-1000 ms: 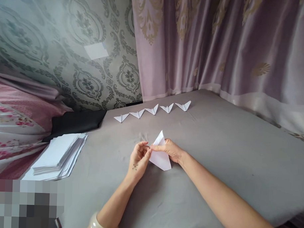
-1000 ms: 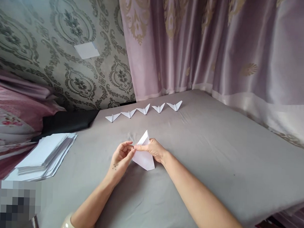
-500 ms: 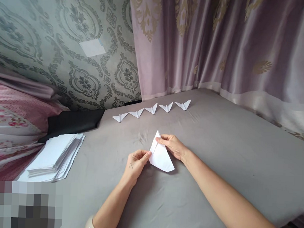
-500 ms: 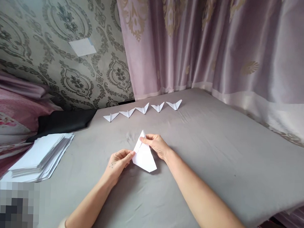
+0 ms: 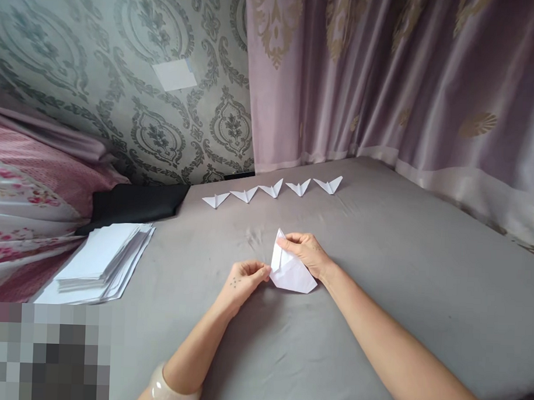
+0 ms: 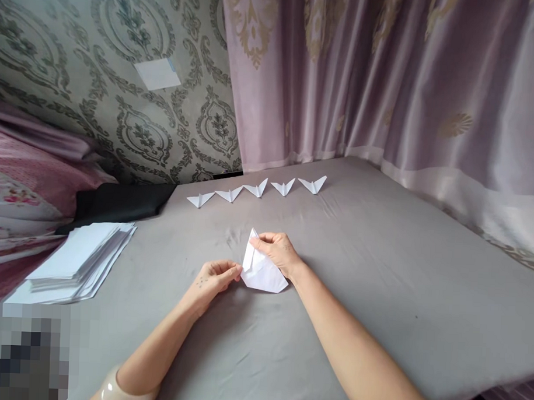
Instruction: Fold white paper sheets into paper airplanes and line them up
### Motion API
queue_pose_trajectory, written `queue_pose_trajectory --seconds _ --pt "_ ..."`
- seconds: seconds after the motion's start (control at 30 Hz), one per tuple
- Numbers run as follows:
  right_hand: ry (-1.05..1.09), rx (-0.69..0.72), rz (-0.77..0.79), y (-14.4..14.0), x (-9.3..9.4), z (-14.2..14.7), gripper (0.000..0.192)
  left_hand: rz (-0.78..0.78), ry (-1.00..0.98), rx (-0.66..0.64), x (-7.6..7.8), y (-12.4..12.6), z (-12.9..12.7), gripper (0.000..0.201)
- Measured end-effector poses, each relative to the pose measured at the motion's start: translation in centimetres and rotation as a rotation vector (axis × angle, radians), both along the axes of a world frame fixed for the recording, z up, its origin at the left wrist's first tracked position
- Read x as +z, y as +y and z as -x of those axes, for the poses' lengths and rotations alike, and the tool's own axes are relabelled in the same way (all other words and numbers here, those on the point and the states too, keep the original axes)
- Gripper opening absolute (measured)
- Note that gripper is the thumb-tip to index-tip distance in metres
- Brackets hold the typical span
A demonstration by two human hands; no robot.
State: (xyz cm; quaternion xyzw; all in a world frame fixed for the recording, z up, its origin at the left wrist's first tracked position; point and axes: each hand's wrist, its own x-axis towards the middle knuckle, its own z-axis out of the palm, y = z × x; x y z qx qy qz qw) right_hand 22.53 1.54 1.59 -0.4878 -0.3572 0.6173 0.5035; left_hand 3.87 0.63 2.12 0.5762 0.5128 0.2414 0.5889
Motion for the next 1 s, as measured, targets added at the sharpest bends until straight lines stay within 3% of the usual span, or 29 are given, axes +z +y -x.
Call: queue_pose_trajectory --seconds 0.13,0.27,0.33,0.4,0.53,0.83,0.9,1.0 --pt "-0.183 -0.018 -0.123 0.2 -0.4 0.1 0.036 -0.037 0.019 0.016 -0.7 0.3 0.2 0.031" --pt "-0.769 -0.193 -0.537 -0.3 -0.7 0.4 0.030 -0.140 0.125 0.123 -1.9 1.3 0.8 0.032" --pt "-0.967 -0.156 -0.689 -0.9 -0.8 0.9 0.026 -0.197 0.229 0.136 -2.4 1.8 1.2 0.033" --pt "-1.063 -0.023 -0.759 -1.5 -0.9 1.6 0.028 -0.212 0.280 0.146 -2.5 2.2 1.4 0.032" --pt "-1.190 0.210 -0.780 -2.4 -1.1 2.8 0.030 -0.222 0.331 0.153 -2.0 2.2 1.3 0.028" --pt "-1.438 0.355 -0.748 -2.6 -0.8 3.1 0.028 -0.373 0.405 0.177 -0.5 1.9 1.6 0.017" --pt "-1.449 0.363 -0.737 -2.6 -0.6 3.2 0.027 -0.470 0.388 0.110 -0.6 1.8 2.2 0.023" --pt "-1.440 0.362 -0.722 -2.7 -0.5 3.3 0.026 -0.674 0.378 -0.090 -1.2 1.6 3.1 0.031"
